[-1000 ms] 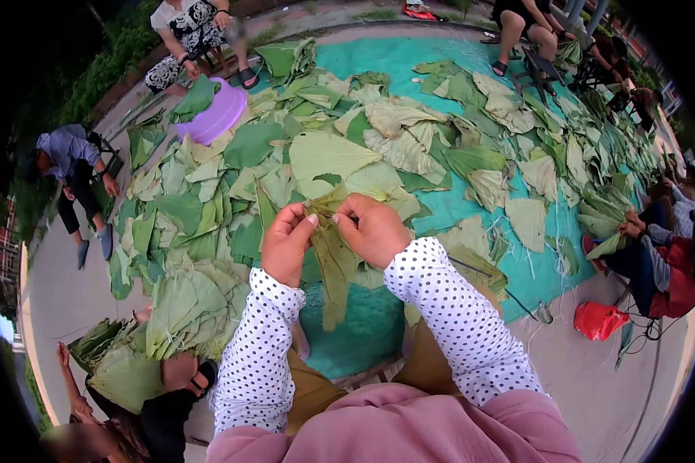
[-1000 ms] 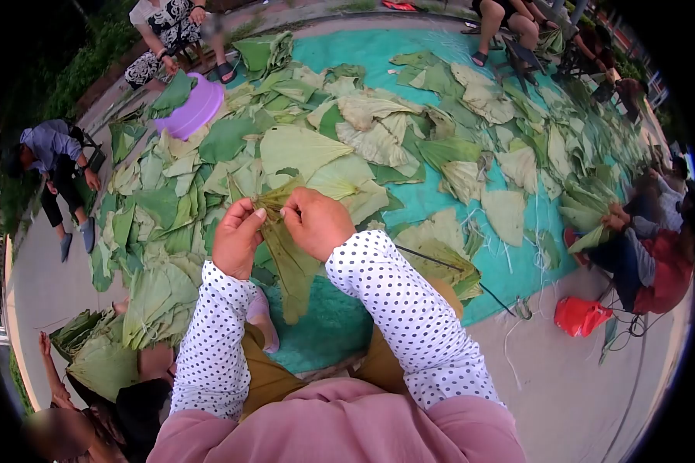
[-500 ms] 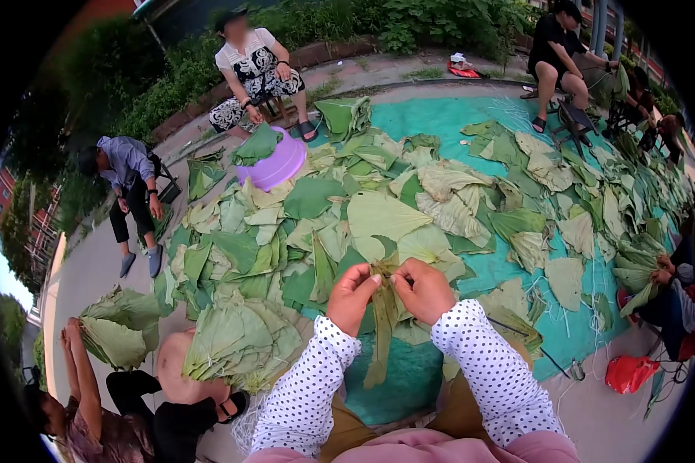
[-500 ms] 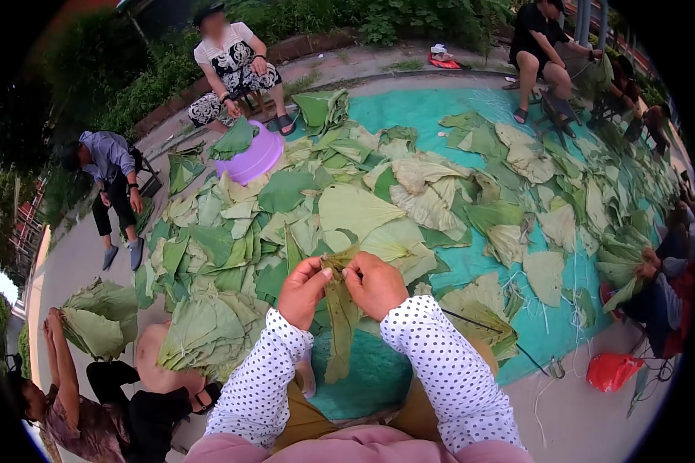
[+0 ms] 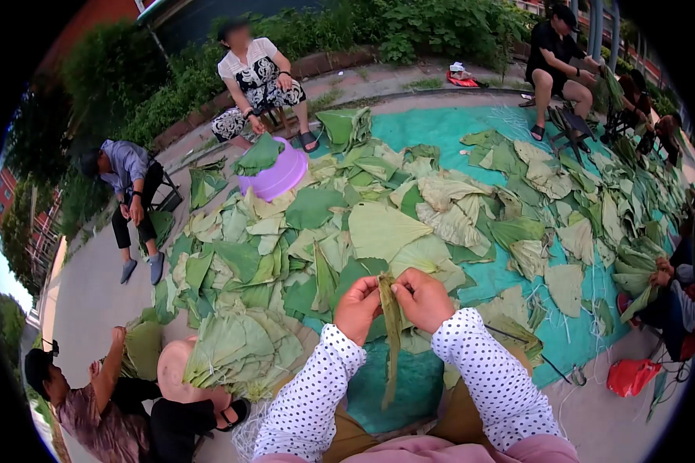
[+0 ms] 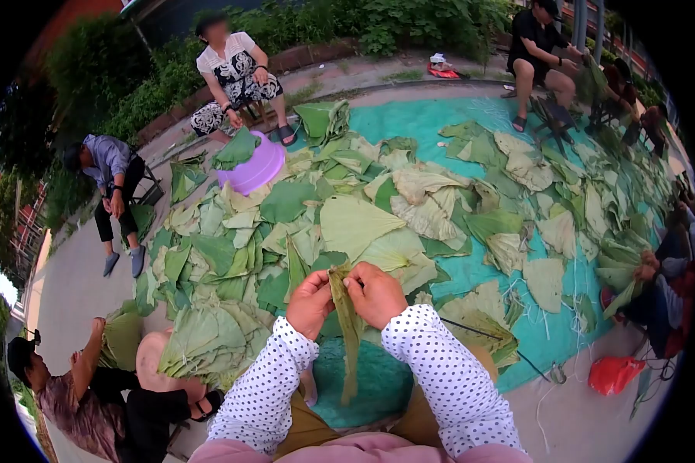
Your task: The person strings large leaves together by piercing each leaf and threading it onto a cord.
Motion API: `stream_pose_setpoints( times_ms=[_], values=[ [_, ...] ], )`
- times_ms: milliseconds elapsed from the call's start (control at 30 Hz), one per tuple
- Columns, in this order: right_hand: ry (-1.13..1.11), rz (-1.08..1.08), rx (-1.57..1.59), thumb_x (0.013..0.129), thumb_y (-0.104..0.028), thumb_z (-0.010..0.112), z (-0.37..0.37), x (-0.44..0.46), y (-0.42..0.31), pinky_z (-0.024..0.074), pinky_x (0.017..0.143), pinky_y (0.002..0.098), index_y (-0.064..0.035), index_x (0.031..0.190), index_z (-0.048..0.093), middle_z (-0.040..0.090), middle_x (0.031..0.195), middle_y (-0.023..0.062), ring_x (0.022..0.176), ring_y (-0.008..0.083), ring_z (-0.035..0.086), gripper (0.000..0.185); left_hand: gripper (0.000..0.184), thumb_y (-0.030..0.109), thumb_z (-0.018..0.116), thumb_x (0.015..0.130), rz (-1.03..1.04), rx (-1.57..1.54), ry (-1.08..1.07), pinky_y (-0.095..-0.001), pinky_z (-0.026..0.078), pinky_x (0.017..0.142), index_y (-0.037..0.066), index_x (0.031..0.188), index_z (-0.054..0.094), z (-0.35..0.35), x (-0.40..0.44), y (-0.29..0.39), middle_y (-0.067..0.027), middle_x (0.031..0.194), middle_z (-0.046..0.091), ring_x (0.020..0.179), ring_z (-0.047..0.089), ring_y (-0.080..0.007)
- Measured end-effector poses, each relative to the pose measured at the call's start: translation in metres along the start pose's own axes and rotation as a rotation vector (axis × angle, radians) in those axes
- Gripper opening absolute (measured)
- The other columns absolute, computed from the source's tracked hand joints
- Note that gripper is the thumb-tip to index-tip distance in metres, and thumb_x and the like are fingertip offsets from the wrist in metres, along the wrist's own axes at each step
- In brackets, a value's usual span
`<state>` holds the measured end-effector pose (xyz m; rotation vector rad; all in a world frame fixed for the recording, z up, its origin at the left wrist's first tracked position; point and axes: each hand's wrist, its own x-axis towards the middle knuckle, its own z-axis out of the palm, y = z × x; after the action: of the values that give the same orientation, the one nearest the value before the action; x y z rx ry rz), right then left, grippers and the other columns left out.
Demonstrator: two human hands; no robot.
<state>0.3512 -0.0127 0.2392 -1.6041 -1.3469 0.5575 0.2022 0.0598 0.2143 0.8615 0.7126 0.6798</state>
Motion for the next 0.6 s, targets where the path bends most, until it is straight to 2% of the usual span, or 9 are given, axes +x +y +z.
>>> stream_pose_setpoints(
  times_ms=[200,267,333,367,400,467,600],
  values=[
    [-0.057,-0.039,0.008,0.086,-0.015,0.061,-0.002,0.002,0.002,0.0479,0.068,0.0405,-0.0016,0.09,0.059,0.062,0.085,0.0174,0.077,0.0343,0.061,0.014,0.011,0.011,0.055,0.095,-0.047,0.023,0.001,-0.0294,0.051,0.077,0.006,0.104,0.058,-0.004,0.002,-0.002,-0.0021,0.096,0.063,0.086,0.061,-0.0125],
    [-0.072,-0.058,-0.018,0.086,-0.015,0.061,-0.006,0.003,0.002,0.0481,0.069,0.0399,-0.0016,0.092,0.06,0.062,0.087,0.0171,0.078,0.034,0.06,0.015,0.009,0.013,0.056,0.095,0.03,0.157,0.042,-0.0282,0.052,0.073,0.006,0.1,0.058,0.0,0.0,0.001,-0.0011,0.092,0.063,0.081,0.061,-0.0112],
    [0.121,-0.323,-0.206,0.087,-0.016,0.06,-0.006,0.004,0.004,0.0485,0.071,0.0391,-0.0017,0.103,0.059,0.061,0.095,0.0165,0.081,0.0325,0.06,0.021,0.007,0.013,0.056,0.095,0.042,0.174,0.08,-0.027,0.052,0.069,0.007,0.098,0.058,0.003,0.0,0.002,-0.0005,0.088,0.062,0.079,0.061,-0.0099],
    [0.017,-0.137,0.007,0.087,-0.018,0.061,-0.009,0.001,-0.006,0.0488,0.072,0.0367,-0.0025,0.116,0.055,0.058,0.101,0.0152,0.081,0.0289,0.059,0.033,0.007,0.011,0.055,0.094,0.055,0.169,0.057,-0.0269,0.052,0.07,0.007,0.098,0.058,0.001,0.002,0.0,-0.0006,0.088,0.062,0.079,0.06,-0.0099],
    [-0.13,-0.021,0.061,0.087,-0.022,0.064,-0.017,0.001,-0.015,0.0488,0.074,0.0345,-0.0039,0.123,0.052,0.054,0.105,0.0141,0.081,0.0246,0.057,0.042,0.006,0.01,0.054,0.094,0.063,0.211,0.085,-0.0269,0.052,0.071,0.006,0.097,0.057,0.005,0.001,0.002,-0.0013,0.089,0.062,0.079,0.061,-0.0105],
    [-0.178,-0.131,0.043,0.086,-0.021,0.068,-0.017,-0.003,-0.011,0.0471,0.07,0.0301,-0.0062,0.123,0.054,0.05,0.103,0.0088,0.076,0.0172,0.053,0.042,0.008,0.011,0.057,0.093,0.074,0.184,0.012,-0.0266,0.052,0.068,0.004,0.097,0.058,0.004,0.004,-0.002,-0.001,0.088,0.06,0.076,0.058,-0.0095],
    [-0.195,-0.112,0.09,0.084,-0.015,0.07,-0.019,-0.006,0.011,0.0476,0.071,0.0305,-0.0065,0.113,0.059,0.052,0.103,0.0094,0.081,0.0186,0.056,0.033,0.009,0.012,0.056,0.094,0.025,0.203,-0.024,-0.0281,0.053,0.069,0.003,0.096,0.058,0.012,0.001,0.002,-0.0029,0.09,0.061,0.081,0.06,-0.0114]
  ],
)
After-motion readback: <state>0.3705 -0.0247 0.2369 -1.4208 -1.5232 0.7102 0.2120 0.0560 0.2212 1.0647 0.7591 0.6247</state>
